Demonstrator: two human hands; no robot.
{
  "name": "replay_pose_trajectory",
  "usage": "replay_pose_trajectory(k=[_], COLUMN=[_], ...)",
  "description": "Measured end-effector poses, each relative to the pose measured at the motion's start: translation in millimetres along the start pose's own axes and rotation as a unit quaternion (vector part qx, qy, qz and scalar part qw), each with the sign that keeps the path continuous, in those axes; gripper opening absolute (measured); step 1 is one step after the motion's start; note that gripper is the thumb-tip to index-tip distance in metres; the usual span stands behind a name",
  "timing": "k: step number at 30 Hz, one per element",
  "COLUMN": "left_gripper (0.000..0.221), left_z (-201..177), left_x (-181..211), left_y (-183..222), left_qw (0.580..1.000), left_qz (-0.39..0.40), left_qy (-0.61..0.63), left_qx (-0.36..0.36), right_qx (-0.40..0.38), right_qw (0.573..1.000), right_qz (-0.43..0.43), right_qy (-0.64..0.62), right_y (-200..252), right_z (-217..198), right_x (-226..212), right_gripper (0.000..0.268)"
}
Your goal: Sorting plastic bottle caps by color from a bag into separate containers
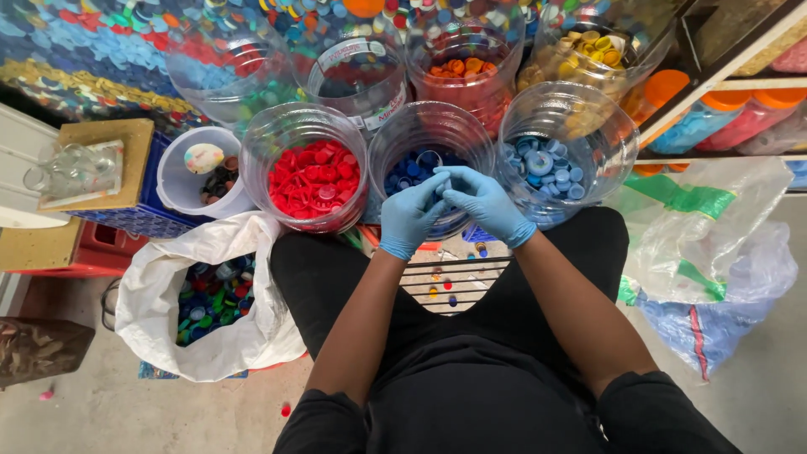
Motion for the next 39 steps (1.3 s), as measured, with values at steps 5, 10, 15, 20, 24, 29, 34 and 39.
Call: replay_pose_trajectory(k=[5,10,15,20,24,29,34,39], left_gripper=[0.034,0.06,0.073,0.066,0.056,0.03,0.031,0.08], left_z=[22,47,58,57,32,39,29,57], left_x=[-22,-37,-13,18,37,-1,13,-32], left_y=[-4,12,9,1,-4,27,25,37], left_qw=[0.909,0.684,0.619,0.604,0.591,0.549,0.528,0.598], left_qz=[-0.281,-0.488,-0.499,-0.498,-0.484,-0.537,-0.513,-0.469], left_qy=[0.302,0.54,0.601,0.619,0.644,0.641,0.677,0.647], left_qx=[-0.056,-0.039,-0.083,-0.062,-0.049,-0.002,-0.013,-0.061], right_qx=[0.113,0.252,0.087,0.02,0.026,0.055,0.073,0.085], right_qw=[0.988,0.858,0.831,0.799,0.814,0.915,0.939,0.984], right_qz=[-0.094,-0.205,-0.317,-0.321,-0.323,-0.228,-0.172,-0.13], right_qy=[0.055,0.398,0.449,0.508,0.482,0.329,0.288,0.088], right_y=[3,27,42,46,42,36,36,44], right_z=[-64,-110,-35,30,38,33,21,9], right_x=[-34,-85,-101,-75,-65,-74,-74,-73], right_gripper=[0.045,0.085,0.054,0.065,0.05,0.042,0.042,0.043])
Point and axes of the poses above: each hand's wrist, its own y-axis away from the middle knuckle, its own z-axis out of the palm, x = y × z, the point moved 9 cm from there along -y, towards the middle knuckle
